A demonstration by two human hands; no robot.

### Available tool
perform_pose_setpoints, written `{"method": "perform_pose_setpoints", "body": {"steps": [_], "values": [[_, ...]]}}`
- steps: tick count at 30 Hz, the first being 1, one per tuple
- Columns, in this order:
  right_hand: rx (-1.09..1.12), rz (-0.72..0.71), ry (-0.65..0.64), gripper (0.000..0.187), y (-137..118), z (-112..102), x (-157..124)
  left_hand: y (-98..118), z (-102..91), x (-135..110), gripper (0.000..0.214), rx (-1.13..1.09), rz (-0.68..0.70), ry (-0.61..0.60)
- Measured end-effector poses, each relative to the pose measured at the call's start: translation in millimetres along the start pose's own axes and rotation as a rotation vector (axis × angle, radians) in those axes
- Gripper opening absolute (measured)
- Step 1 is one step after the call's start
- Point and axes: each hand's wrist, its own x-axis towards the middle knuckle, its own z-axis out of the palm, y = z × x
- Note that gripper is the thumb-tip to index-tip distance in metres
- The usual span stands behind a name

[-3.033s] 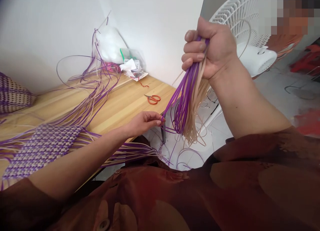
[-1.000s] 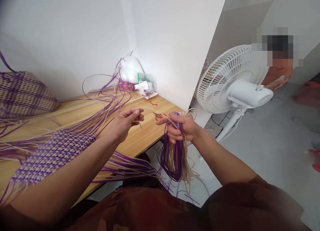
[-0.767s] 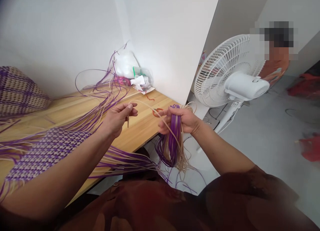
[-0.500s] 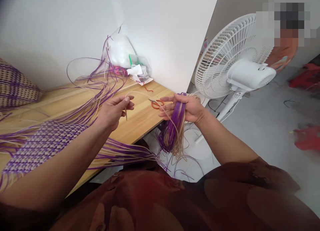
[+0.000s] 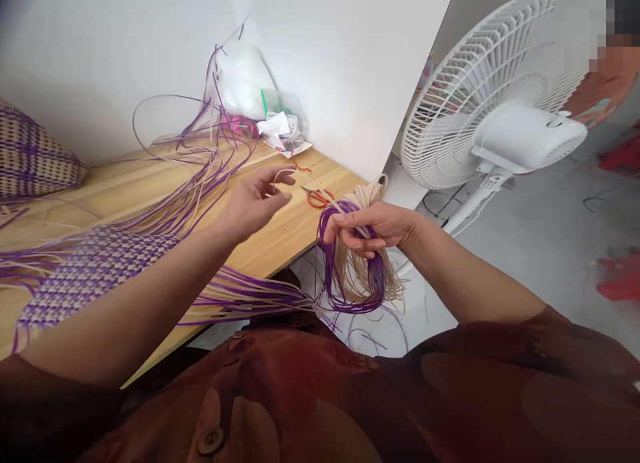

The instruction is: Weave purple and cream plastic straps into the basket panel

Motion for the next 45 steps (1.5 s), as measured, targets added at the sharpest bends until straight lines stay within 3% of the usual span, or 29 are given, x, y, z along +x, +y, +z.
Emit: {"method": "perform_pose_setpoints", "body": {"steps": [3, 5, 10, 13, 17, 19, 22, 25, 29, 31, 34, 36, 37, 40, 42, 45], "values": [[0.026, 0.034, -0.068, 0.029, -2, 3, 0, 11, 2.4, -6, 0.075, 0.012, 0.176, -0.244], [0.044, 0.051, -0.082, 0.028, -1, 8, 3, 19, 6.0, -9, 0.084, -0.039, 0.236, -0.360], [0.094, 0.103, -0.117, 0.030, -1, 20, 15, 21, 25.1, -9, 0.088, 0.020, 0.319, -0.430], [0.096, 0.123, -0.139, 0.032, -2, 25, 20, 13, 36.9, -5, 0.074, 0.161, 0.404, -0.477], [0.076, 0.175, -0.164, 0.032, 1, 30, 22, 2, 39.9, 1, 0.028, 0.311, 0.468, -0.440], [0.068, 0.192, -0.108, 0.033, 2, 32, 23, -3, 36.5, 3, 0.016, 0.424, 0.488, -0.411], [0.007, 0.119, 0.097, 0.030, 2, 37, 22, -10, 30.9, 5, 0.013, 0.558, 0.468, -0.341], [-0.134, 0.008, 0.286, 0.027, -1, 43, 22, -16, 29.7, 7, 0.011, 0.583, 0.398, -0.266], [-0.261, 0.029, 0.406, 0.024, -6, 50, 23, -20, 31.2, 6, 0.015, 0.582, 0.383, -0.251], [-0.193, 0.041, 0.493, 0.020, -11, 50, 23, -23, 29.7, 3, 0.033, 0.542, 0.414, -0.242], [-0.083, 0.017, 0.608, 0.020, -26, 47, 17, -30, 25.0, -5, 0.085, 0.472, 0.430, -0.146], [-0.062, -0.014, 0.650, 0.025, -38, 44, 10, -35, 22.6, -11, 0.102, 0.443, 0.395, -0.039], [-0.062, -0.030, 0.665, 0.027, -44, 44, 6, -38, 22.1, -15, 0.099, 0.422, 0.364, 0.009], [-0.082, -0.086, 0.704, 0.034, -61, 46, -6, -47, 24.7, -24, 0.051, 0.272, 0.170, 0.050], [-0.111, -0.123, 0.732, 0.041, -70, 49, -13, -54, 29.1, -30, 0.023, 0.105, -0.043, -0.052], [-0.167, -0.179, 0.772, 0.047, -80, 56, -19, -65, 38.3, -41, 0.019, -0.119, -0.381, -0.335]]}}
